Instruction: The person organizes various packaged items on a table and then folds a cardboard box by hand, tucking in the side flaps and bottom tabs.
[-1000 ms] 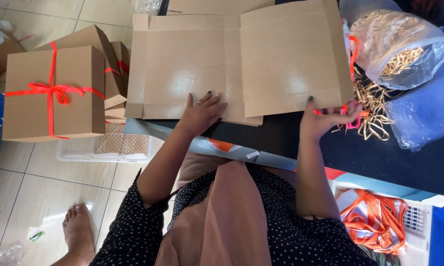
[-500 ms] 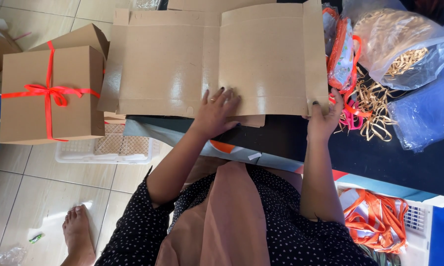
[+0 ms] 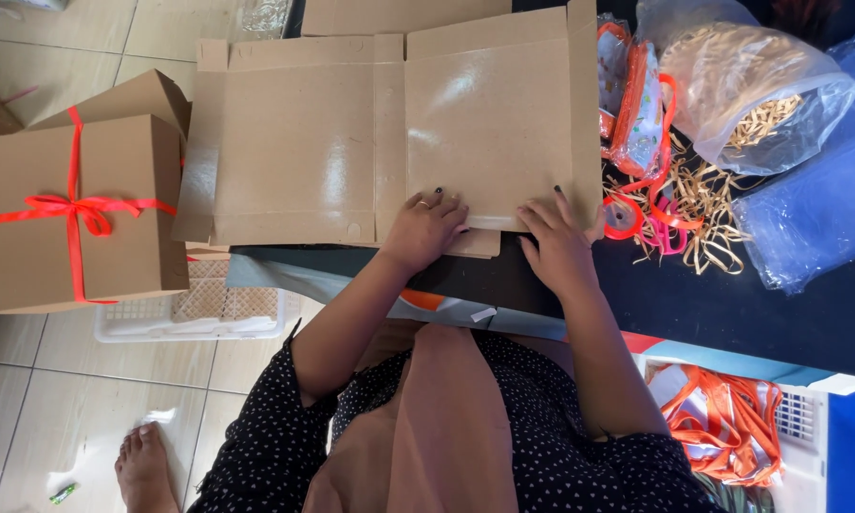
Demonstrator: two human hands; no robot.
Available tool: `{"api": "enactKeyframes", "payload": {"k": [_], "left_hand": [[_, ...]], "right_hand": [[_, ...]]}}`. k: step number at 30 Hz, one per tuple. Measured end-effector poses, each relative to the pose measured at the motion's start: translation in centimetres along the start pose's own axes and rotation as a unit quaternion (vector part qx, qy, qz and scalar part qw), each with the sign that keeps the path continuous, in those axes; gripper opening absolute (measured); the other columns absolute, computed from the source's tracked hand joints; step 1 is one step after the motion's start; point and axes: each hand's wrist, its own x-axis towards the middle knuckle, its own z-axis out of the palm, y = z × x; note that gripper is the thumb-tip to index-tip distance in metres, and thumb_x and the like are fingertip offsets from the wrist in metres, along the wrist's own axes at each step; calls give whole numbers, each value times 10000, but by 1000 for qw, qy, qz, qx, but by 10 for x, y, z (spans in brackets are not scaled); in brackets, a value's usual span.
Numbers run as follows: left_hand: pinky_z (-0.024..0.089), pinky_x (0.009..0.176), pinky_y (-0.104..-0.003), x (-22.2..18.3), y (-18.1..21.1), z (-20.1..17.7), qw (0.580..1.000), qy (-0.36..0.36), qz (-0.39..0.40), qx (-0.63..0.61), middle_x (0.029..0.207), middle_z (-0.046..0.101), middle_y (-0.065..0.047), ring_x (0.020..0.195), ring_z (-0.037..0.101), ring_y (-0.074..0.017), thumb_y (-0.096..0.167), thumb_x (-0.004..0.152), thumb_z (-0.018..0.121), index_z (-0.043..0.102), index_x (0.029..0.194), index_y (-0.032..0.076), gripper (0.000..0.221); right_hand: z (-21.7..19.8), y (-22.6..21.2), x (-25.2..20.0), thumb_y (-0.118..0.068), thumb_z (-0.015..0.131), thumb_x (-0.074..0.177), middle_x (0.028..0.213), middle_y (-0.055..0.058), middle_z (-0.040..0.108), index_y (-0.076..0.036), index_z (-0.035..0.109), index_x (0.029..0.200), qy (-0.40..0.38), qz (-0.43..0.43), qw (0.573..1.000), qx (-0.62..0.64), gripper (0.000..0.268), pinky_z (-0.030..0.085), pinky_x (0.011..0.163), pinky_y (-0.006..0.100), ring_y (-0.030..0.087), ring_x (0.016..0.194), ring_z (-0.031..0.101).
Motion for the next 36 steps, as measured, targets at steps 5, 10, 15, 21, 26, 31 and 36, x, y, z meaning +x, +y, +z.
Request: {"api": "enactKeyframes", "payload": {"k": [5,10,15,21,26,31,36], "left_hand": [[587,791,-404,13,-21,-2,999,31,-1,-8,922,755,-13,895,748,-267,457,1051,482,710,1015,244,315],[579,629,-371,38,-40,-8,999,43,-15,17,714,687,-7,676,740,-239,473,1036,506,630,922,241,287],[444,1119,-505,51,-50,36,993,19,-9,113,1388,575,-37,1371,507,-283,360,1027,577,545,1398,287,379],[-12,1219,-675,59,0,-52,970,-196,-135,42,1728,117,-95,1585,100,-336,625,1041,234,113,1652,354,679],[-15,1203,-705,63,-3,-46,970,-196,-140,43,1728,94,-76,1588,75,-318,658,1008,265,87,1645,387,715],[-15,1209,-699,61,-4,-47,973,-177,-141,31,1727,116,-73,1588,97,-313,695,993,259,97,1644,388,738],[17,1218,-691,58,-10,-31,980,-137,-143,20,1720,171,-53,1581,157,-294,730,941,344,206,1628,391,778]], "right_hand": [[107,86,28,-262,611,1034,1067,-33,732,-227,730,1226,67,17,997,-31,229,369,1089,492,197,1087,686],[94,91,62,-349,595,1031,939,-17,772,-260,707,1264,28,38,998,-40,273,500,1014,470,200,929,751],[70,46,88,-93,554,1013,1538,194,473,-150,512,1507,47,12,999,3,499,71,1185,731,431,1410,466],[105,50,99,-434,370,1068,1734,92,170,-218,271,1650,-46,59,997,29,628,-126,1204,667,331,1583,138],[113,57,101,-526,352,1044,1726,61,181,-265,256,1644,-40,54,998,19,661,-97,1198,697,305,1582,132],[126,59,97,-460,578,971,1613,125,417,-178,462,1555,100,48,993,37,659,-98,1176,721,357,1542,269],[118,82,94,-310,701,767,1407,184,514,-152,635,1404,456,148,868,-126,659,263,1077,700,439,1378,426]]}}
